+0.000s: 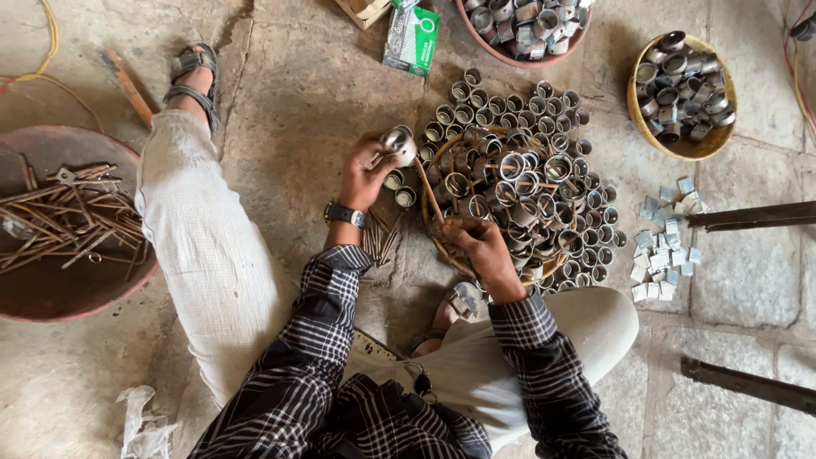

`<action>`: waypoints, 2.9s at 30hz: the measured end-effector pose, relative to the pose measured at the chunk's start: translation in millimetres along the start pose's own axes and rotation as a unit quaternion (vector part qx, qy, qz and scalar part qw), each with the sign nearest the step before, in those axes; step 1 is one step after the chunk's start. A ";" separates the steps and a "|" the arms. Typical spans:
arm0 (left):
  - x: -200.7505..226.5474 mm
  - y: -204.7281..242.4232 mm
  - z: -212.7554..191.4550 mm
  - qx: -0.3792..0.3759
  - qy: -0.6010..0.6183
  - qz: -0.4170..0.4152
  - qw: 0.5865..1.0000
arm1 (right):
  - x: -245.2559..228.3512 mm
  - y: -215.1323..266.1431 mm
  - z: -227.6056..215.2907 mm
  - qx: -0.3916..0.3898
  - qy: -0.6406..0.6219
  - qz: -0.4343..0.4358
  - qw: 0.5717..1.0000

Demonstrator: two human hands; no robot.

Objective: The person sits on the floor and repeatedly picks up small metal rings and thin metal rods. They insert the rods into the rings and place the assembled units into a large woven basket. The process is repetitive, involving handling individual components from piles on the floor.

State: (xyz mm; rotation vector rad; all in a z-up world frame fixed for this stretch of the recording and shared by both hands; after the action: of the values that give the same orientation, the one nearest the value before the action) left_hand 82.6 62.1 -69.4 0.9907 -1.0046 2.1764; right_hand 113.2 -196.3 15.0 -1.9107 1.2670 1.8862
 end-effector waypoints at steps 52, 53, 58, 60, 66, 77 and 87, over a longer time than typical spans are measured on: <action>64.8 6.3 102.9 -0.231 -0.165 0.014 0.959 | -55.3 21.0 -20.9 0.204 0.207 -0.163 0.943; 71.5 5.2 108.4 -0.224 -0.170 0.046 0.959 | -56.4 20.2 -22.8 0.201 0.216 -0.168 0.941; 79.0 2.0 114.4 -0.253 -0.169 0.019 0.952 | -50.9 15.2 -28.8 0.171 0.247 -0.197 0.933; 73.2 2.5 121.1 -0.261 -0.174 0.011 0.950 | -43.0 13.1 -36.0 0.174 0.127 -0.168 0.962; 57.9 20.1 147.1 -0.313 -0.242 0.046 0.917 | -32.2 8.1 -59.0 0.142 0.053 -0.070 0.986; 80.3 -2.1 137.4 -0.245 -0.219 0.113 0.938 | -13.2 -21.1 -213.3 0.309 0.135 -0.035 0.941; 86.2 -25.3 56.9 -0.112 -0.275 0.002 0.955 | 165.6 -64.0 -330.4 0.404 0.196 0.200 0.871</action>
State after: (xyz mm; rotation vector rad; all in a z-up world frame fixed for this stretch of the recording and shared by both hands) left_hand 72.6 45.2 35.1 1.5200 -1.4632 1.7624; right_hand 372.0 -443.0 -98.2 -1.6395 2.2471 0.7913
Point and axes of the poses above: each hand's wrist, its own y-axis away from the middle knuckle, its own z-axis out of the palm, x = y × z, the point moved 5 cm from there along -y, towards the middle knuckle, and after that the axes turned 13 degrees about y, right-handed, at the moved point
